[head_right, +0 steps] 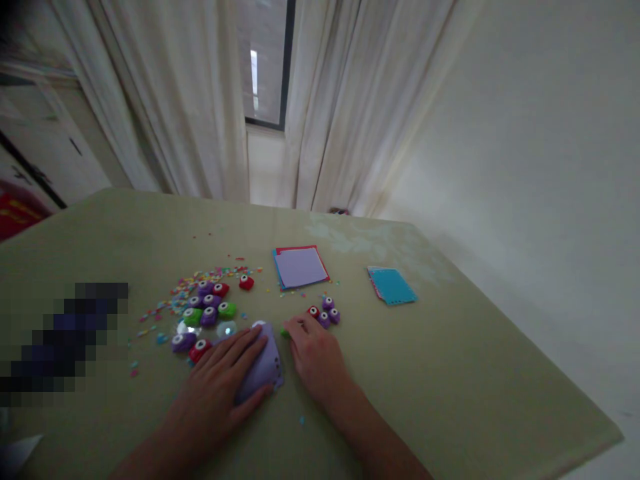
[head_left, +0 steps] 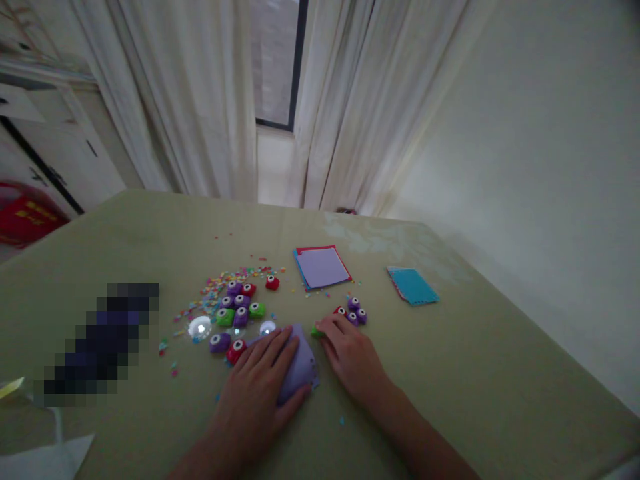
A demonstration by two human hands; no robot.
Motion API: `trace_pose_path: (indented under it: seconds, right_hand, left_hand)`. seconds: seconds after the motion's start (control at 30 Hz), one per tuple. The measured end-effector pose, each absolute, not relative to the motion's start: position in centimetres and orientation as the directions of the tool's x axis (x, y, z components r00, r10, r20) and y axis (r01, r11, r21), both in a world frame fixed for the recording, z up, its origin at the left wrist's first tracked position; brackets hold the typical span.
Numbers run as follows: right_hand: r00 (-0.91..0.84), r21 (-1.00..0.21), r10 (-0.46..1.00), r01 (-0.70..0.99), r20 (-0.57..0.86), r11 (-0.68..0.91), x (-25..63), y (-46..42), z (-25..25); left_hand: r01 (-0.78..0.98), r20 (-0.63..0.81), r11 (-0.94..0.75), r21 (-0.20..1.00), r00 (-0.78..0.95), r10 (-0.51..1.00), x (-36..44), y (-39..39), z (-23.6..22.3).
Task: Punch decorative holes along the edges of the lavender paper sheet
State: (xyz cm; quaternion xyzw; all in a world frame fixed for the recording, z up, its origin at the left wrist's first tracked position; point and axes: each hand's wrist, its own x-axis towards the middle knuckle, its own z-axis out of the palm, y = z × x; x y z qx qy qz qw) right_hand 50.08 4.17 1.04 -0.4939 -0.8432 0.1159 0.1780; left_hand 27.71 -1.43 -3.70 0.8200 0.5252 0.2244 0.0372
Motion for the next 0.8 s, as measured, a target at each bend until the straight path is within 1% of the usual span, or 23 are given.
trace_pose_path:
  seconds: [0.1, 0.2, 0.37, 0.5, 0.63, 0.8]
  right_hand:
    - [-0.450, -0.470, 0.880, 0.750, 0.154, 0.466, 50.7, 4.0, 1.5]
    - [-0.451, -0.527, 0.885, 0.728, 0.115, 0.439, 50.8, 4.1, 1.8]
    - [-0.447, -0.609, 0.890, 0.681, 0.092, 0.406, 50.8, 3.9, 1.9]
    - [-0.439, -0.648, 0.894, 0.657, 0.087, 0.386, 50.9, 3.8, 2.2]
    - [-0.400, -0.704, 0.913, 0.624, 0.085, 0.339, 51.0, 4.0, 2.2]
    - [-0.407, -0.674, 0.911, 0.656, 0.064, 0.340, 51.1, 4.1, 2.1]
  left_hand:
    - [0.844, 0.347, -0.451, 0.292, 0.346, 0.872, 27.6, -1.4, -3.8]
    - [0.842, 0.350, -0.468, 0.270, 0.367, 0.862, 27.4, -1.3, -3.8]
    - [0.848, 0.343, -0.478, 0.229, 0.389, 0.855, 27.2, -1.3, -3.5]
    - [0.854, 0.328, -0.480, 0.202, 0.402, 0.855, 27.1, -1.3, -3.4]
    - [0.856, 0.330, -0.476, 0.200, 0.399, 0.856, 27.1, -1.4, -3.3]
    - [0.855, 0.321, -0.477, 0.204, 0.402, 0.858, 27.1, -1.5, -3.1]
